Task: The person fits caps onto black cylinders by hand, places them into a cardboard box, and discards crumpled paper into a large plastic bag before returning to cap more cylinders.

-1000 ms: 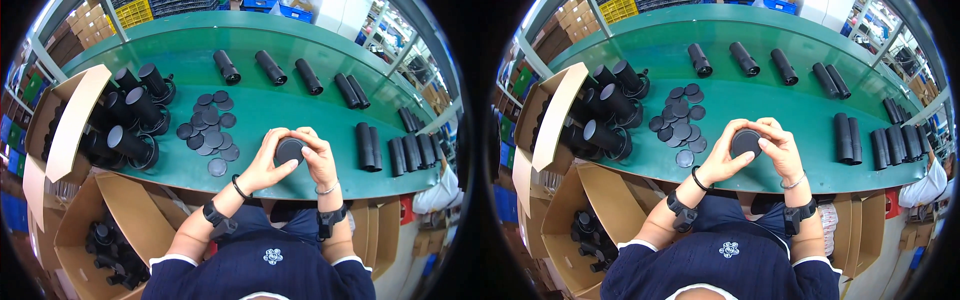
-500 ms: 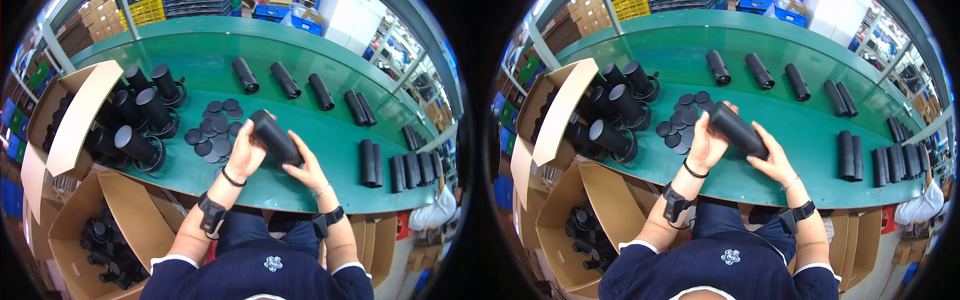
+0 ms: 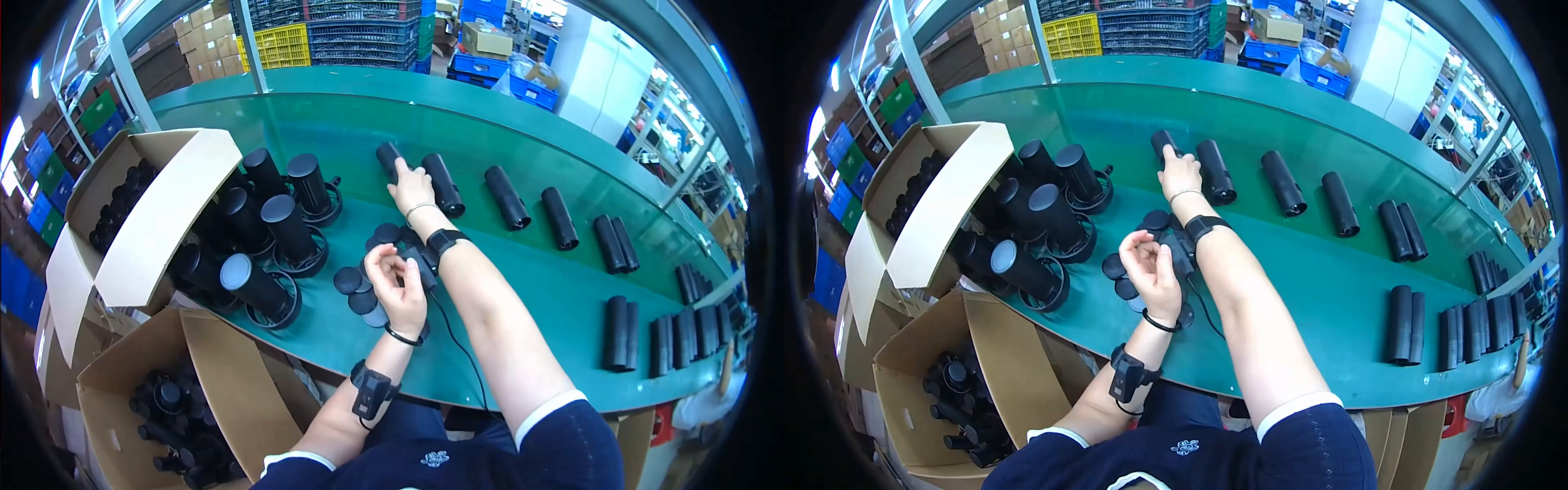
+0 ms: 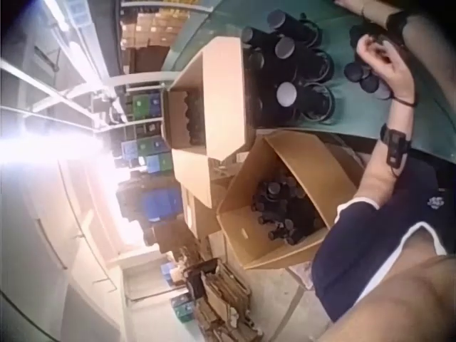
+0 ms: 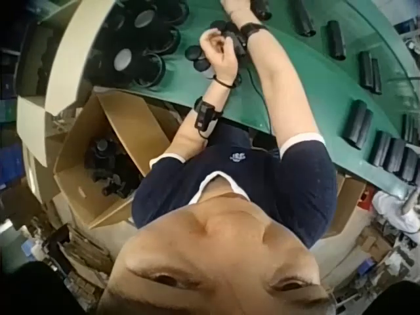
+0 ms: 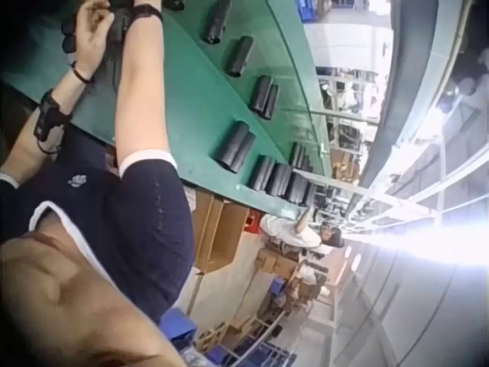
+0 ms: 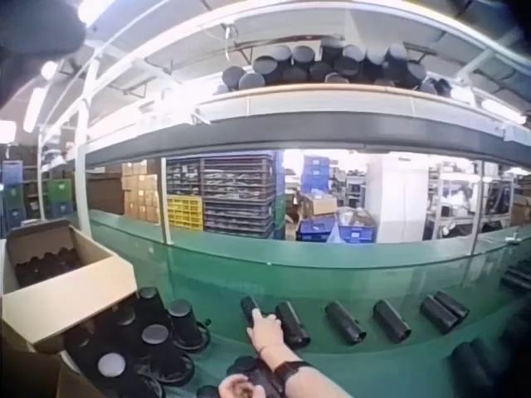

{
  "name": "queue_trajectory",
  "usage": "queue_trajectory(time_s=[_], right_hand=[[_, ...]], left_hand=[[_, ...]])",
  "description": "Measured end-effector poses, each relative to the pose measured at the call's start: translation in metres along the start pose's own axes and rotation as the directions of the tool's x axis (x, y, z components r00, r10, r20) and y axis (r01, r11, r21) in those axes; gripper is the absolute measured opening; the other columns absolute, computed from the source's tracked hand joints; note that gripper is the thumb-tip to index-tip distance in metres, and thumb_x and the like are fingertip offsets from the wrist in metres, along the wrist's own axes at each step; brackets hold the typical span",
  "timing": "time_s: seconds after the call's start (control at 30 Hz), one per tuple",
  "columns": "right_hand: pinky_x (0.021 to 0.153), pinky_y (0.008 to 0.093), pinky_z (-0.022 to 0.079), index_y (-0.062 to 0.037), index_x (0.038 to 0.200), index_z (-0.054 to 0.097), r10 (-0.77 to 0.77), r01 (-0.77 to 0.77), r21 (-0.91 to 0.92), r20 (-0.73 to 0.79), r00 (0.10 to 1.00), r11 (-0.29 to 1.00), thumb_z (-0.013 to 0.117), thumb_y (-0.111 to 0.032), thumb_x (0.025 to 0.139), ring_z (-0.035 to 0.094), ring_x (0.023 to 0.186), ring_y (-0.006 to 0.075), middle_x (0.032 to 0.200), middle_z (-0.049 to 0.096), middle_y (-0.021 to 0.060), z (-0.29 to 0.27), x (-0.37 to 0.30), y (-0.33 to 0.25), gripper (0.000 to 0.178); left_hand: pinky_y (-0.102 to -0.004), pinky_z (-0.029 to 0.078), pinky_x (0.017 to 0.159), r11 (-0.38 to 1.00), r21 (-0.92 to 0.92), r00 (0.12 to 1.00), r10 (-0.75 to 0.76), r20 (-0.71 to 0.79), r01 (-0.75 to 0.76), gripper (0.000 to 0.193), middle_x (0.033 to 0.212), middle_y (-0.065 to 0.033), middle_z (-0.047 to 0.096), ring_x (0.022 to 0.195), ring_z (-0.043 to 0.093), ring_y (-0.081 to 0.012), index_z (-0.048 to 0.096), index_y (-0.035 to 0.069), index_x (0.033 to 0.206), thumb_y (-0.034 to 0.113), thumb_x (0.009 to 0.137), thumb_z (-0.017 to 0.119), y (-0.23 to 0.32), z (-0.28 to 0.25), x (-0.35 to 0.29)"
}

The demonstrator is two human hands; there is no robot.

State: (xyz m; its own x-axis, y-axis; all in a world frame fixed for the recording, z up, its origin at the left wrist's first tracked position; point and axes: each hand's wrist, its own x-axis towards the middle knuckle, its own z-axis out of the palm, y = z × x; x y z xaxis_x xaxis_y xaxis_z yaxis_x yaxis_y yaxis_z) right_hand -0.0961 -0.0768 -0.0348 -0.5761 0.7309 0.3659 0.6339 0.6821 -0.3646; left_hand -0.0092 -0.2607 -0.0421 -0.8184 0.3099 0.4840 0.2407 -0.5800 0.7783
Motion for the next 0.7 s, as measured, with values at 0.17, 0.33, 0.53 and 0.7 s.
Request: queue_trajectory(time_s=[0.17, 0.33, 0.53, 0.7], right_hand=[[0.099, 0.0486, 0.040, -0.0085, 0.124, 0.054, -0.212, 0.212, -0.021, 0.020, 0.977, 0.977, 0.072, -0.022, 0.076, 0.045, 0.116, 0.0447, 0.129, 0.047, 0.0263, -0.013, -0.009, 0.034, 0.053], [0.088, 0.0447, 0.047, -0.0096, 0.111, 0.065, -0.032, 0.033, -0.030, 0.022, 0.999, 0.999, 0.070, -0.022, 0.077, 0.055, 0.106, 0.0345, 0.108, 0.064, 0.0142, -0.151, -0.097, 0.078, 0.037], [0.075, 0.0439, 0.050, -0.0172, 0.132, 0.048, 0.452, -0.568, -0.746, -0.397, 0.799, 0.347, 0.072, -0.022, 0.073, 0.055, 0.100, 0.0327, 0.107, 0.056, 0.0153, -0.272, -0.288, 0.272, 0.064], [0.084, 0.0471, 0.049, -0.0154, 0.144, 0.031, 0.548, -0.594, -0.441, -0.244, 0.800, 0.673, 0.073, -0.010, 0.063, 0.055, 0.100, 0.0389, 0.107, 0.055, 0.0212, -0.258, -0.305, 0.246, 0.091]], left_hand=[[-0.0205, 0.040, 0.072, 0.999, -0.046, 0.999, -0.031, -0.040, 0.029, 0.034, 0.103, -0.0049, 0.044, 0.080, 0.045, -0.0085, 0.040, 0.004, 0.117, -0.004, 0.086, 0.052, -0.002, 0.014, 0.002], [-0.0221, 0.041, 0.074, 0.996, -0.041, 0.996, -0.078, -0.036, 0.076, 0.033, 0.106, -0.0063, 0.045, 0.084, 0.046, -0.0098, 0.041, 0.002, 0.117, -0.005, 0.086, 0.051, -0.001, -0.007, 0.009], [-0.0197, 0.040, 0.070, 0.953, -0.184, 0.951, -0.194, 0.240, 0.240, 0.027, 0.100, -0.0045, 0.048, 0.080, 0.046, -0.0075, 0.044, 0.002, 0.113, -0.005, 0.088, 0.050, -0.004, 0.032, -0.016], [-0.0189, 0.042, 0.071, 0.918, 0.050, 0.796, -0.366, 0.481, 0.393, 0.026, 0.095, -0.0020, 0.051, 0.082, 0.049, -0.0071, 0.047, 0.003, 0.112, 0.001, 0.088, 0.056, 0.002, 0.023, -0.027]])
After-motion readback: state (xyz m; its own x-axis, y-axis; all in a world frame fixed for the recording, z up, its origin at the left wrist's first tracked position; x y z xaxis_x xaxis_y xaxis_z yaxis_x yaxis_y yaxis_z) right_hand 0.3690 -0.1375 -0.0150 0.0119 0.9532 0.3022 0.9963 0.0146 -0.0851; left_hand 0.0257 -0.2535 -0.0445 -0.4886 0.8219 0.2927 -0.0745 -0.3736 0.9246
